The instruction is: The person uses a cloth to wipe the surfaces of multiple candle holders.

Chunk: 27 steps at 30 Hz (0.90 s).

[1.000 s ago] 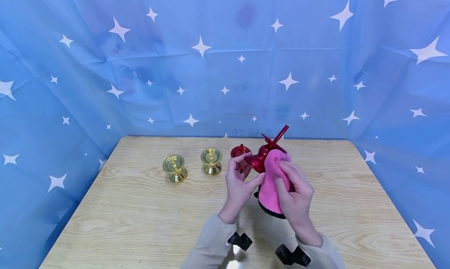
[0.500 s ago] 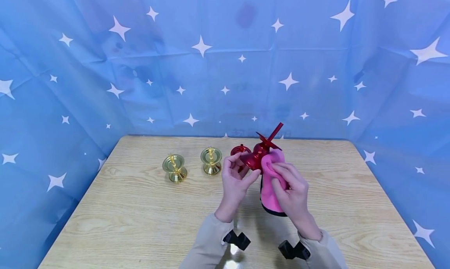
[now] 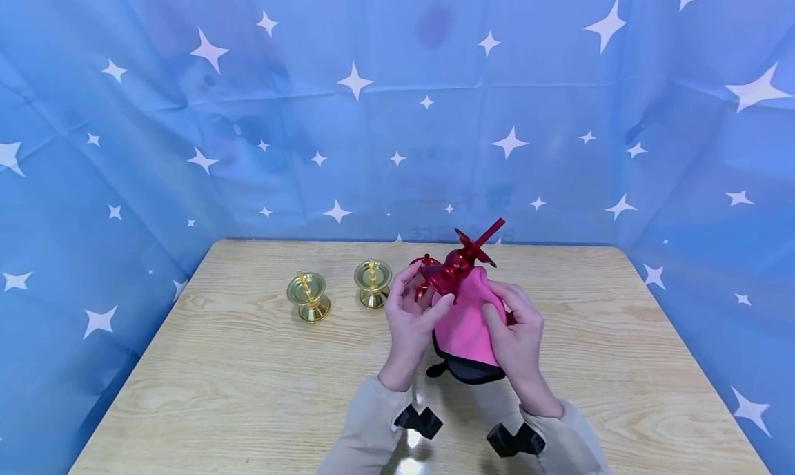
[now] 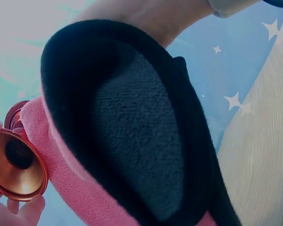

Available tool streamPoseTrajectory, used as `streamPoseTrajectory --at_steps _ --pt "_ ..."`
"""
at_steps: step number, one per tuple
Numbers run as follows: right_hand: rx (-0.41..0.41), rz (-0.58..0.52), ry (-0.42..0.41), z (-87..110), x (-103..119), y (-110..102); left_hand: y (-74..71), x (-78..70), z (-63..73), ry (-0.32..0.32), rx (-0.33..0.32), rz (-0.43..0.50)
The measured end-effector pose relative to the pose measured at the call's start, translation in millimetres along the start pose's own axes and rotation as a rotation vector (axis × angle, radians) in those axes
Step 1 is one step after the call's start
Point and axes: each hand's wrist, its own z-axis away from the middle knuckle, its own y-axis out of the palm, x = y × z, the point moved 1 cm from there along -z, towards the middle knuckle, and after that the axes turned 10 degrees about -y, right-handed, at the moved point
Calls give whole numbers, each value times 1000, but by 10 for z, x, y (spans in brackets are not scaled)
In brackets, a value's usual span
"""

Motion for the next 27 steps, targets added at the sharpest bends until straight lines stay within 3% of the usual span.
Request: streamPoseTrajectory --at_steps 3,8,14,18,27 --pt "2 14 -2 -38 130 30 8 -6 1 4 -6 -2" --pt "17 59 -74 -72 303 67 17 1 1 10 -10 8" --pt "-23 49 -249 -82 239 84 4 27 2 43 16 -7" --pt "29 59 -313 -106 188 118 3 30 8 42 22 -1" --pt "71 87 -306 -37 47 113 -3 -32 11 -13 -49 39"
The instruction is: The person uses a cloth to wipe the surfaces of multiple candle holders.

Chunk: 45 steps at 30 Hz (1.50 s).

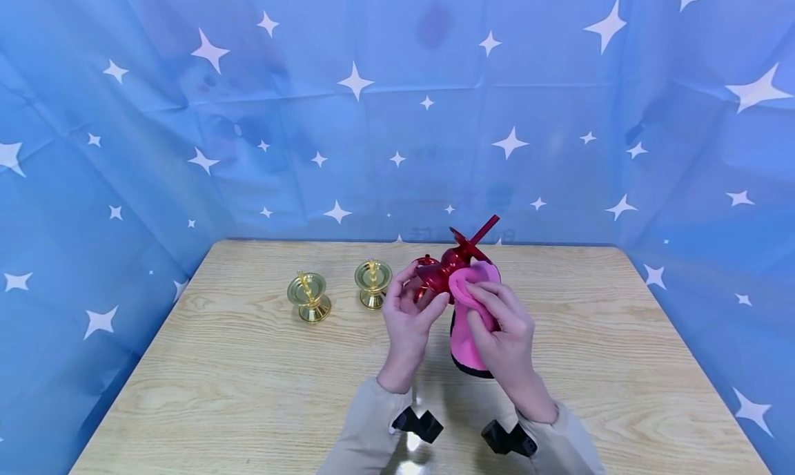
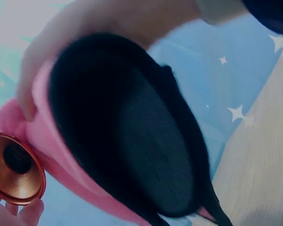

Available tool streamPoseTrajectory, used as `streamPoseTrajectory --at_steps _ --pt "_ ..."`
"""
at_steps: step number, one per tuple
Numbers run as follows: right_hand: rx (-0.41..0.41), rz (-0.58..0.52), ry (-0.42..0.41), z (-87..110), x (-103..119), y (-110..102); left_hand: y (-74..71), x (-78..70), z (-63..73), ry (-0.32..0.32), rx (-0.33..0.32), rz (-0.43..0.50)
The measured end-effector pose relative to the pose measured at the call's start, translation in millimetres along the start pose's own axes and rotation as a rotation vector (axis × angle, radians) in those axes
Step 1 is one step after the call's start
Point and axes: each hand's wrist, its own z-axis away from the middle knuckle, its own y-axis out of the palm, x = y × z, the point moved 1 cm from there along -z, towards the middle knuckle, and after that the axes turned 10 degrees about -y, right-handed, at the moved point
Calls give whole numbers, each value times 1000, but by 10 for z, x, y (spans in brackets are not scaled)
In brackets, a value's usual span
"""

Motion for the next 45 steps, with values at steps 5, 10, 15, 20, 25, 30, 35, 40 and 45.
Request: streamPoseTrajectory --at_steps 5,10,15,20,25,30,35,40,45 --pt "-16 12 37 80 -85 16 -15 -25 -5 -44 -24 21" --pt "-2 -15 140 98 -132 26 -21 -35 -5 -67 -16 32" --pt "46 -46 297 -17 -90 22 -20 -39 1 -72 -2 38" --pt "80 -72 434 -182 35 14 -10 -33 3 -80 0 56" --pt "132 -68 415 -219 120 21 -1 -17 3 -66 -1 43" --pt "131 -56 403 -135 116 -30 0 -2 -15 18 39 28" --pt "83 -77 294 -85 136 -110 -20 9 -36 100 73 -71" --pt "0 -32 182 -204 255 -139 -28 29 -7 163 100 -201" --pt "61 86 62 -331 301 -96 -15 44 18 254 124 -341"
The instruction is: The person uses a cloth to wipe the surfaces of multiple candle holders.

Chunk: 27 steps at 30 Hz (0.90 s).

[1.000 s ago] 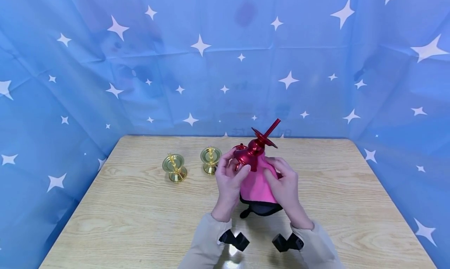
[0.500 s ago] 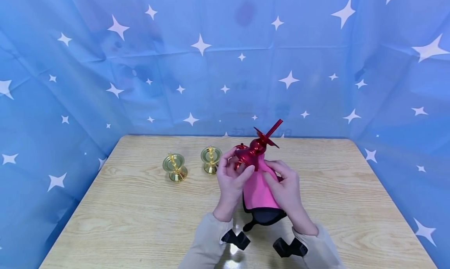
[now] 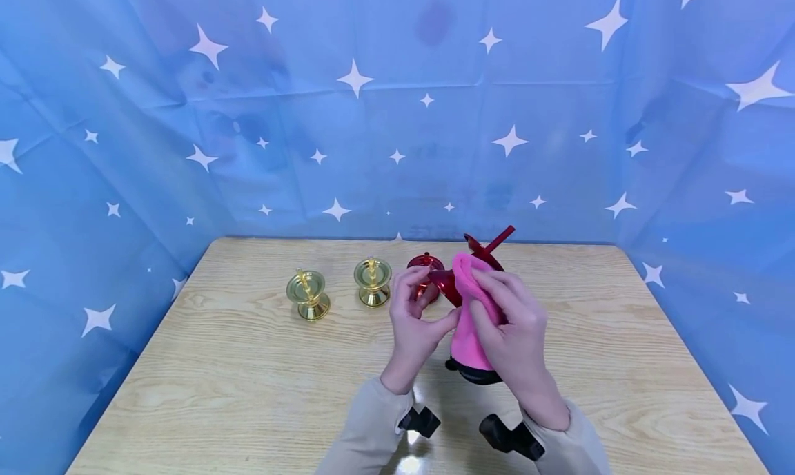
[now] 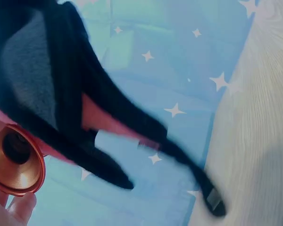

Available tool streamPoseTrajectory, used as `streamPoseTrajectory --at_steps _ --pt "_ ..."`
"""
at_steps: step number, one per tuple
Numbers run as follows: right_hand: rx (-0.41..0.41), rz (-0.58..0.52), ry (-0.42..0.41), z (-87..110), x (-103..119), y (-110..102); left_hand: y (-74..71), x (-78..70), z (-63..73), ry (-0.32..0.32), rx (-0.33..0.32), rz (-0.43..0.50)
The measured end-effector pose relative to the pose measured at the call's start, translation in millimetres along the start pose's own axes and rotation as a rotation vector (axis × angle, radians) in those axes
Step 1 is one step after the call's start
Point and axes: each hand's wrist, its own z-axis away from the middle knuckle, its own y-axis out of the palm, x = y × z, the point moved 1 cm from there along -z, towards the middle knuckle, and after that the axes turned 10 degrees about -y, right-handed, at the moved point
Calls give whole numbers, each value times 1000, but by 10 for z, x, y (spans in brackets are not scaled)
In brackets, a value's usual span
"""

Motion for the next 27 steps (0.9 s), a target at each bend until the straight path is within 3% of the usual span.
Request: streamPoseTrajectory --at_steps 7,11,13,17,20,27 --pt "193 149 -193 -66 25 52 -21 33 22 156 4 -131" --pt "229 159 -275 -60 17 39 -26 12 17 165 -22 -104" --pt "227 130 -280 -44 -7 25 -25 2 20 137 -35 -63" --pt "176 7 -191 26 -103 0 -14 -39 12 47 -60 58" --pt "100 -98 -67 106 -191 11 -7 -64 -7 -34 -76 181" --pt "-76 -349 347 286 -301 100 -7 -80 -2 -230 -115 368"
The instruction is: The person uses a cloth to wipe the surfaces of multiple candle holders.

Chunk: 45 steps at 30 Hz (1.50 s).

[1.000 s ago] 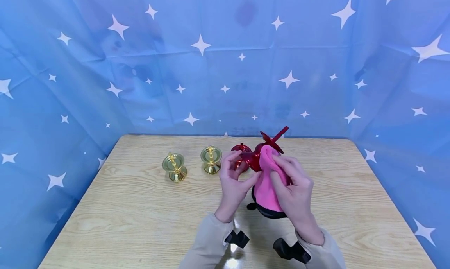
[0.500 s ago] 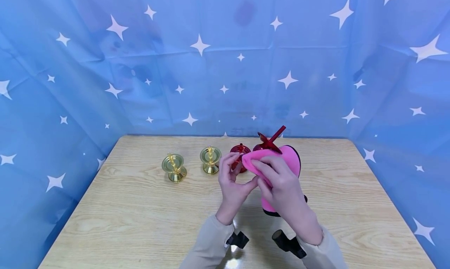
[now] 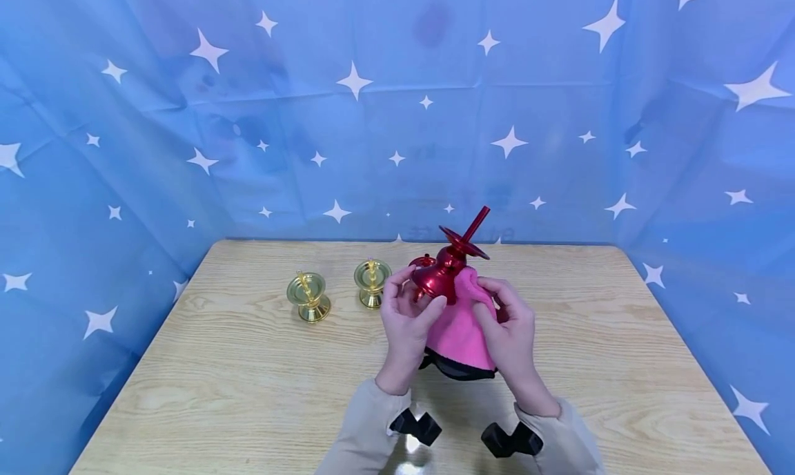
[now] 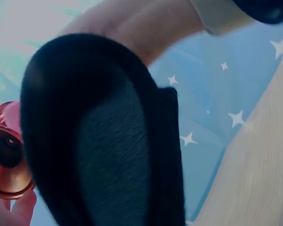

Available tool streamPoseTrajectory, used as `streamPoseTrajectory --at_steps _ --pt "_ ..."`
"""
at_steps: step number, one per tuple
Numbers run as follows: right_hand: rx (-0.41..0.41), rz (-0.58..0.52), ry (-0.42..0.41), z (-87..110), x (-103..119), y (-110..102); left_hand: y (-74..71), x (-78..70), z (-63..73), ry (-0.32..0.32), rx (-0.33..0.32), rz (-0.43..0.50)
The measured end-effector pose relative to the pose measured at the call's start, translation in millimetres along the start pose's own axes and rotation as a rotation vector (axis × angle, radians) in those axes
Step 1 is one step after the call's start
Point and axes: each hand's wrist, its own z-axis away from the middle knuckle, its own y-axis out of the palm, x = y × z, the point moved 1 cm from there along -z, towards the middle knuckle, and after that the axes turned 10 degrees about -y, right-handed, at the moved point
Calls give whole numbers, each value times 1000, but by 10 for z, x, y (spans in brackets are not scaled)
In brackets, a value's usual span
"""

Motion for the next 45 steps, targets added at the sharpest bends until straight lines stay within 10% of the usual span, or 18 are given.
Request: streamPoseTrajectory --at_steps 5,10,25,45 --pt "-76 -17 279 -17 -74 -3 -8 18 13 -59 7 27" --pt "-8 10 377 -124 -131 -40 5 31 17 -79 40 26" --pt "89 -22 378 -174 -76 -103 9 32 3 -106 -25 23" --pt "-301 -155 504 114 20 29 92 129 -7 -247 -61 -17"
